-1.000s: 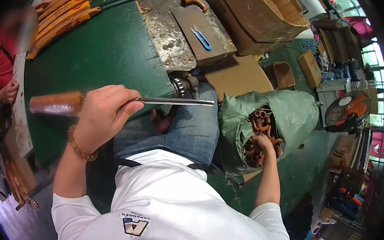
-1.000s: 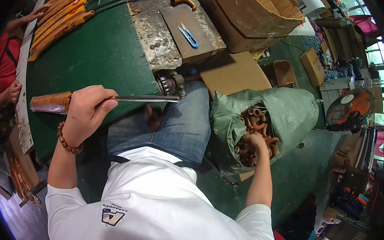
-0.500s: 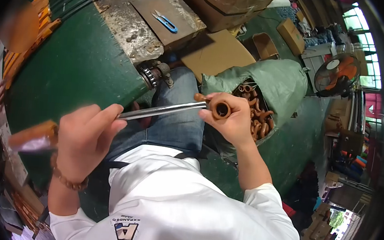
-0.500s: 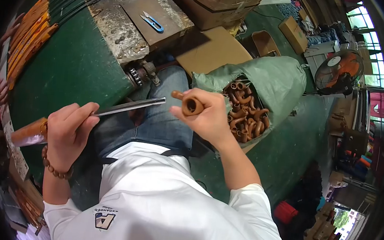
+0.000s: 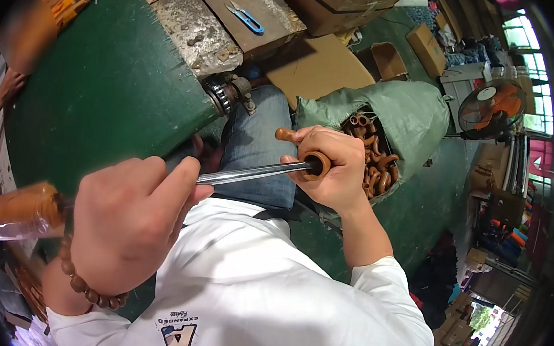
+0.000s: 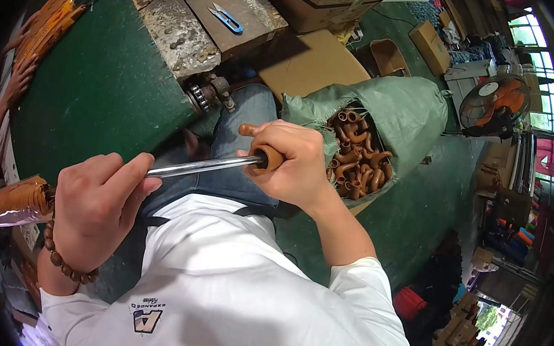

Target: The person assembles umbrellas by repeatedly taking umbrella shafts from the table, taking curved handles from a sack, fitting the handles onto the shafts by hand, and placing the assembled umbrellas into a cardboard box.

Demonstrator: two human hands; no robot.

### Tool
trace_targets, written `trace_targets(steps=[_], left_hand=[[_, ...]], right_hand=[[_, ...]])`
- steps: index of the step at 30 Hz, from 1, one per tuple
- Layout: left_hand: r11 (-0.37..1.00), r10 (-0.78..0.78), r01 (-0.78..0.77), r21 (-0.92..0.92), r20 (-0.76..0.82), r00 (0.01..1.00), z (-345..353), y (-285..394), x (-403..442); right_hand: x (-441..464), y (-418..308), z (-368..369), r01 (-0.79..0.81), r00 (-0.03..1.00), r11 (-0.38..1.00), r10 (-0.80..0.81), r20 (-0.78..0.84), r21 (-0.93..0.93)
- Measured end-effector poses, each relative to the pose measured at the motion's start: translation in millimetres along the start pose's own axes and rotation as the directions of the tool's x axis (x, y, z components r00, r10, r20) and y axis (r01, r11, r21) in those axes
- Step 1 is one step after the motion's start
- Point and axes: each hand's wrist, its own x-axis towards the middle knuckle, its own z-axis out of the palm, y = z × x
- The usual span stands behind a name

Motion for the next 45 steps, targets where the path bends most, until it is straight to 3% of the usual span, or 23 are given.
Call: trace_targets(steps=[9,11,13,16,18,20,21,23,28,30,31,33,35,36,38,40,41,43,44,45], left_hand=[[1.000,0.000,-0.001,0.007,0.110,0.994,9,10,11],[1.000,-0.015,0.012,0.026,0.121,0.992,24,7,17],[0.991,0.082,-0.067,-0.118,0.127,0.989,38,-10,19],[0.995,0.018,0.006,-0.097,0.247,0.969,63,-24,10],[0.996,0.050,-0.054,-0.066,-0.060,0.997,66,-30,4],[0.999,0.017,-0.012,0.036,-0.147,0.989,50,-50,-8],[0.999,0.005,0.001,0.043,-0.143,0.990,48,-63,-16],[0.958,-0.125,0.138,0.253,-0.065,0.990,52,-84,-32],[0.926,-0.261,0.263,0.269,-0.046,0.964,67,-96,-50],[0.938,-0.241,0.258,0.232,-0.099,0.966,71,-100,-45],[0.950,-0.228,0.233,0.208,-0.049,0.972,70,-85,-38],[0.982,-0.095,0.102,0.158,-0.052,0.994,96,-42,-25],[0.975,-0.164,0.153,0.161,0.059,0.985,113,-27,-17],[0.978,-0.141,0.133,0.160,0.039,0.989,113,-26,-13],[0.994,-0.097,0.103,-0.034,0.164,0.982,113,-21,-8],[0.952,0.023,0.018,-0.304,0.129,0.991,106,-10,1],[0.954,0.031,0.002,-0.299,0.107,0.994,101,-3,9],[0.874,0.175,-0.260,-0.410,-0.232,0.957,95,9,22],[0.886,0.156,-0.246,-0.393,-0.246,0.957,93,10,20],[0.862,0.126,-0.259,-0.435,-0.312,0.942,93,12,17]], right_hand=[[-7,-13,-3,0.060,0.996,0.917,-0.026,0.091,-0.394],[-13,-17,7,-0.053,0.994,0.888,0.093,0.063,-0.458],[-7,-15,20,-0.113,0.985,0.860,0.163,0.059,-0.497],[-10,3,23,-0.178,0.971,0.869,0.232,0.063,-0.461],[-9,6,17,-0.184,0.971,0.857,0.236,0.050,-0.481],[-9,13,6,-0.185,0.971,0.856,0.235,0.045,-0.483],[-8,11,3,-0.178,0.971,0.862,0.231,0.056,-0.475],[-5,5,-2,-0.219,0.961,0.862,0.272,0.051,-0.457],[2,2,15,-0.143,0.975,0.811,0.213,0.058,-0.568],[11,-2,29,-0.132,0.981,0.819,0.189,0.046,-0.559],[12,-1,45,-0.070,0.991,0.879,0.117,0.071,-0.472],[8,-15,89,0.031,0.975,0.912,0.061,0.212,-0.408],[14,-18,101,-0.074,0.969,0.928,0.153,0.194,-0.364],[17,-18,102,-0.068,0.974,0.921,0.144,0.172,-0.382],[8,-19,97,-0.310,0.898,0.934,0.348,0.268,-0.177],[2,-2,92,-0.145,0.900,0.914,0.281,0.332,-0.380],[1,10,90,-0.130,0.908,0.911,0.268,0.322,-0.392],[2,33,81,-0.026,1.000,0.999,0.026,0.004,0.033],[3,32,53,-0.448,0.894,0.841,0.433,0.117,0.305],[33,-5,25,-0.387,0.914,0.916,0.396,0.084,-0.103]])
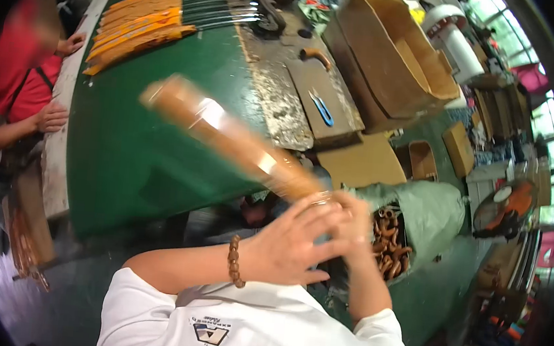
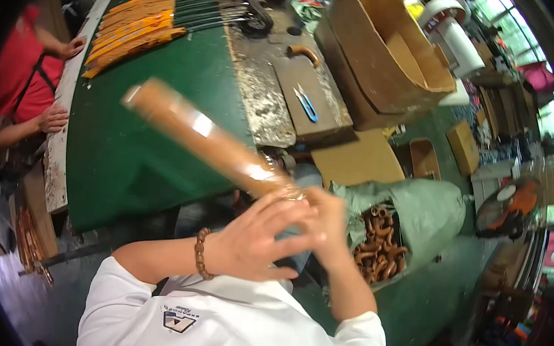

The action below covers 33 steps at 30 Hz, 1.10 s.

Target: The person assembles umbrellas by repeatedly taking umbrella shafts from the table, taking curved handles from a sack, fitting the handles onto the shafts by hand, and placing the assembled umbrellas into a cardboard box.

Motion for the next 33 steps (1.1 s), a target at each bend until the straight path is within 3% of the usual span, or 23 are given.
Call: trace_targets(steps=[1,3,4,6,7,8,11,13,14,15,16,17,18,20,22,23,26,28,30,31,33], left_hand=[[0.999,0.002,-0.006,-0.051,-0.071,0.997,-1,2,-4],[0.987,0.013,-0.043,-0.153,-0.194,0.981,-5,2,-9],[0.989,0.009,-0.037,-0.143,-0.191,0.982,-6,-2,-12],[0.984,-0.105,0.077,-0.161,-0.168,0.980,-6,-18,-19],[0.975,-0.162,0.135,-0.175,-0.150,0.975,-5,-24,-22],[0.964,-0.214,0.189,-0.187,-0.127,0.968,-6,-28,-22],[0.960,-0.251,0.232,-0.158,-0.113,0.961,-19,-48,-14],[0.933,-0.357,0.358,-0.033,-0.197,0.913,-30,-77,-8],[0.917,-0.388,0.399,0.000,-0.233,0.892,-37,-98,-6],[0.896,-0.419,0.443,0.031,-0.272,0.866,-45,-123,-3],[0.869,-0.466,0.495,0.010,-0.319,0.825,-52,-150,-1],[0.849,-0.476,0.524,0.061,-0.342,0.810,-61,-179,5],[0.825,-0.482,0.553,0.119,-0.363,0.797,-70,-208,10],[0.765,-0.488,0.595,0.246,-0.379,0.786,-87,-265,21],[0.656,-0.468,0.611,0.443,-0.396,0.790,-101,-316,32],[0.607,-0.456,0.599,0.523,-0.388,0.801,-108,-338,37],[0.558,-0.321,0.464,0.688,-0.336,0.885,-117,-401,47],[0.490,-0.389,0.443,0.750,-0.267,0.882,-120,-433,53],[0.340,-0.513,0.494,0.800,-0.282,0.810,-120,-466,52],[0.356,-0.507,0.475,0.804,-0.261,0.821,-119,-463,61],[0.240,-0.622,0.523,0.818,-0.284,0.730,-125,-452,70]], right_hand=[[11,-3,-20,-0.011,0.985,0.990,-0.014,-0.171,-0.143],[53,0,-77,0.198,0.852,0.902,-0.351,-0.388,-0.383],[76,-2,-115,0.115,0.812,0.810,-0.410,-0.414,-0.575],[134,-13,-166,-0.113,0.699,0.680,-0.464,-0.544,-0.724],[172,-3,-201,-0.193,0.737,0.550,-0.465,-0.490,-0.812],[207,13,-225,-0.265,0.686,0.296,-0.611,-0.395,-0.918],[233,41,-242,-0.379,0.614,0.319,-0.615,-0.494,-0.868],[215,68,-241,-0.128,0.528,0.477,-0.709,-0.467,-0.870],[193,79,-221,-0.102,0.491,0.497,-0.728,-0.478,-0.862],[170,100,-206,-0.039,0.489,0.573,-0.704,-0.516,-0.819],[147,132,-191,-0.099,0.500,0.577,-0.676,-0.541,-0.811],[113,162,-175,-0.137,0.629,0.758,-0.430,-0.647,-0.637],[87,195,-155,-0.103,0.631,0.791,-0.417,-0.654,-0.603],[17,265,-125,-0.265,0.778,0.754,-0.201,-0.596,-0.601],[-41,298,-99,-0.353,0.859,0.752,0.025,-0.512,-0.557],[-66,312,-92,-0.493,0.862,0.579,0.225,-0.454,-0.649],[-116,352,-72,-0.478,0.860,0.636,0.198,-0.471,-0.606],[-115,345,-74,-0.444,0.891,0.633,0.237,-0.388,-0.634],[-99,320,-80,-0.538,0.843,0.672,0.406,-0.353,-0.509],[-94,315,-83,-0.557,0.829,0.667,0.422,-0.366,-0.495],[-84,311,-85,-0.539,0.827,0.538,0.483,-0.287,-0.648]])
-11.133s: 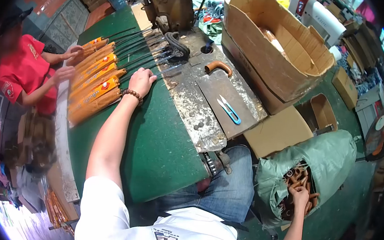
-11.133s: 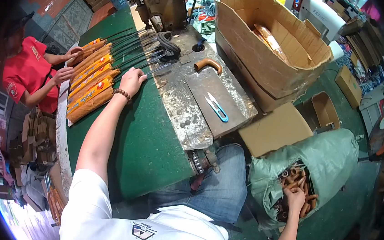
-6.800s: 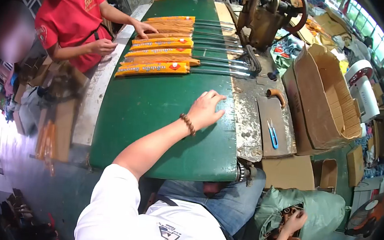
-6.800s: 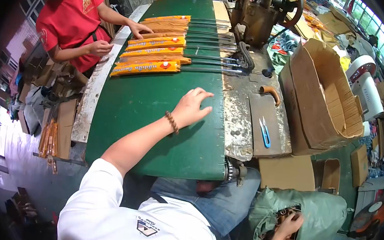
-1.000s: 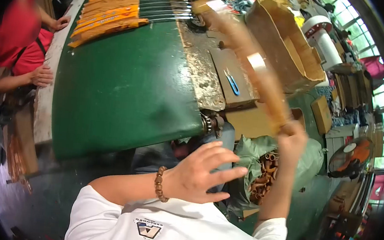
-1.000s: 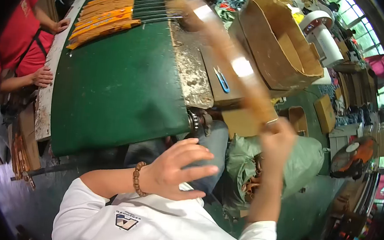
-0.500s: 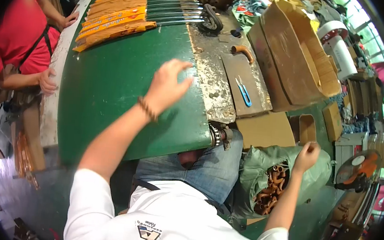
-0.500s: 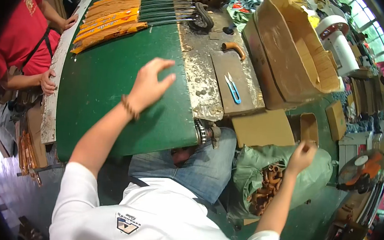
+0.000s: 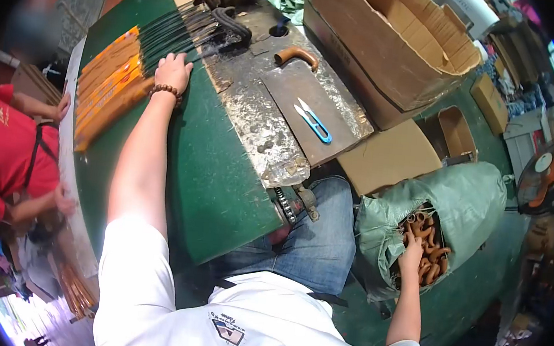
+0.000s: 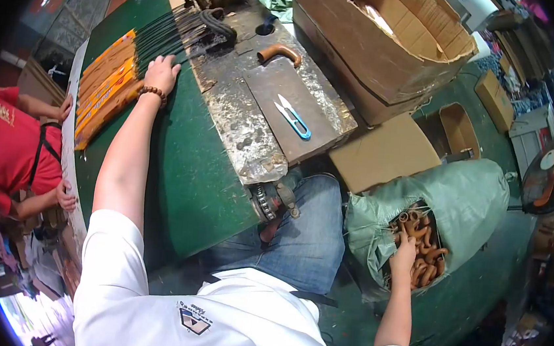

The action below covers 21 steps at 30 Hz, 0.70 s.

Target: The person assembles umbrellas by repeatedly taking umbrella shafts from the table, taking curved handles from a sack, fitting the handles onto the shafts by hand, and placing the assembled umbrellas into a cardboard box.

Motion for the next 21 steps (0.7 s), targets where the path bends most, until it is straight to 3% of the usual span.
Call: trace_targets(steps=[5,8,10,12,13,15,21], left_hand=[[0.990,0.070,-0.058,-0.131,0.085,0.994,-23,-4,-18],[0.943,0.230,-0.223,-0.247,-0.001,0.973,-51,1,-55],[0.885,0.245,-0.228,-0.406,-0.010,0.970,-84,22,-96],[0.820,0.274,-0.241,-0.519,-0.013,0.962,-118,45,-139],[0.825,0.287,-0.222,-0.520,0.046,0.957,-137,55,-160],[0.763,0.368,-0.330,-0.556,-0.046,0.929,-161,71,-200],[0.747,0.394,-0.281,-0.603,0.061,0.917,-214,104,-277]], right_hand=[[12,-3,0,-0.162,0.976,0.987,0.159,0.151,0.009],[19,-34,-10,-0.198,0.972,0.976,0.183,0.148,0.091],[25,-26,13,-0.210,0.973,0.977,0.211,0.095,-0.018],[42,-3,44,-0.235,0.962,0.972,0.231,0.146,0.009],[46,-2,47,-0.226,0.961,0.973,0.215,0.172,0.050],[48,0,48,-0.177,0.966,0.984,0.170,0.196,0.017],[18,1,28,-0.176,0.983,0.954,0.184,-0.011,0.242]])
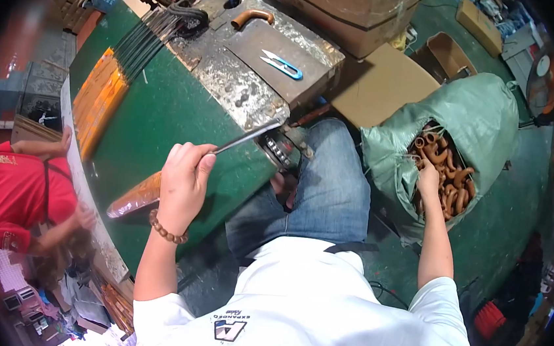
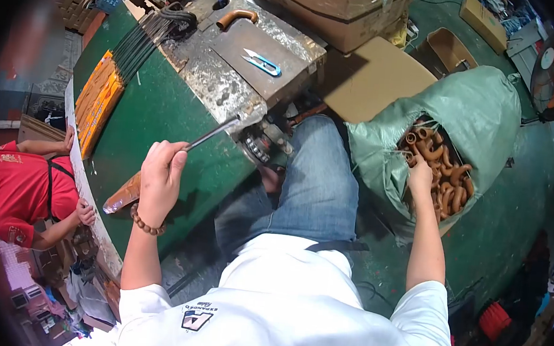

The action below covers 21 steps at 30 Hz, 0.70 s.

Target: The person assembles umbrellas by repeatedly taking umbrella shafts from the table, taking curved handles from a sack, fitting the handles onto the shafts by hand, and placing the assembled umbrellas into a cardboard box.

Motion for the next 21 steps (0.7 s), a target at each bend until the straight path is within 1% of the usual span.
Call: trace_targets(steps=[2,4,5,6,7,9,10,11,12,14,15,16,17,19,20,21], left_hand=[[0.998,0.055,-0.055,-0.021,0.011,0.998,1,12,-12],[0.994,0.107,-0.107,-0.035,0.015,0.994,0,21,-23],[0.994,0.104,-0.103,-0.034,0.015,0.994,-1,25,-28],[0.995,0.084,-0.083,-0.058,0.020,0.996,-3,29,-30],[0.995,0.065,-0.062,-0.084,0.028,0.997,-5,33,-33],[0.991,0.029,-0.023,-0.136,0.044,0.999,-5,40,-37],[0.984,-0.016,0.025,-0.174,0.054,0.998,-4,41,-39],[0.976,-0.070,0.080,-0.203,0.054,0.996,-4,41,-43],[0.979,-0.093,0.096,-0.179,0.024,0.995,-4,42,-45],[0.979,-0.015,0.029,-0.200,0.069,0.997,-4,41,-45],[0.978,-0.003,0.011,-0.207,0.039,0.999,-2,39,-46],[0.975,0.018,-0.014,-0.223,0.017,1.000,-2,38,-47],[0.979,-0.005,0.004,-0.206,-0.003,1.000,-6,38,-47],[0.974,-0.037,0.050,-0.219,0.063,0.997,-10,41,-46],[0.977,-0.029,0.039,-0.210,0.052,0.998,-10,40,-47],[0.978,-0.013,0.022,-0.207,0.047,0.999,-9,39,-48]], right_hand=[[-3,16,-4,-0.043,0.999,0.972,0.044,0.003,0.231],[-7,27,-4,-0.078,0.997,0.888,0.080,0.015,0.453],[-11,26,-8,-0.077,0.997,0.888,0.078,0.018,0.453],[-15,25,-14,-0.154,0.986,0.784,0.162,0.042,0.601],[-20,23,-22,-0.224,0.967,0.650,0.241,0.083,0.727],[-27,21,-33,-0.319,0.909,0.310,0.367,0.197,0.896],[-28,31,-27,-0.316,0.911,0.309,0.363,0.196,0.897],[-26,41,-16,-0.233,0.942,0.318,0.308,0.132,0.919],[-22,39,-8,-0.144,0.970,0.317,0.232,0.071,0.937],[-19,33,-1,-0.210,0.958,0.164,0.233,0.169,0.964],[-12,40,8,-0.240,0.964,-0.017,0.116,0.240,0.971],[-3,55,16,-0.290,0.955,-0.187,0.003,0.296,0.939],[5,67,23,-0.301,0.953,-0.183,-0.032,0.301,0.936],[18,90,29,-0.358,0.915,-0.386,0.037,0.402,0.850],[15,82,21,-0.322,0.915,-0.402,0.099,0.390,0.857],[1,55,0,-0.277,0.911,-0.416,0.172,0.374,0.866]])
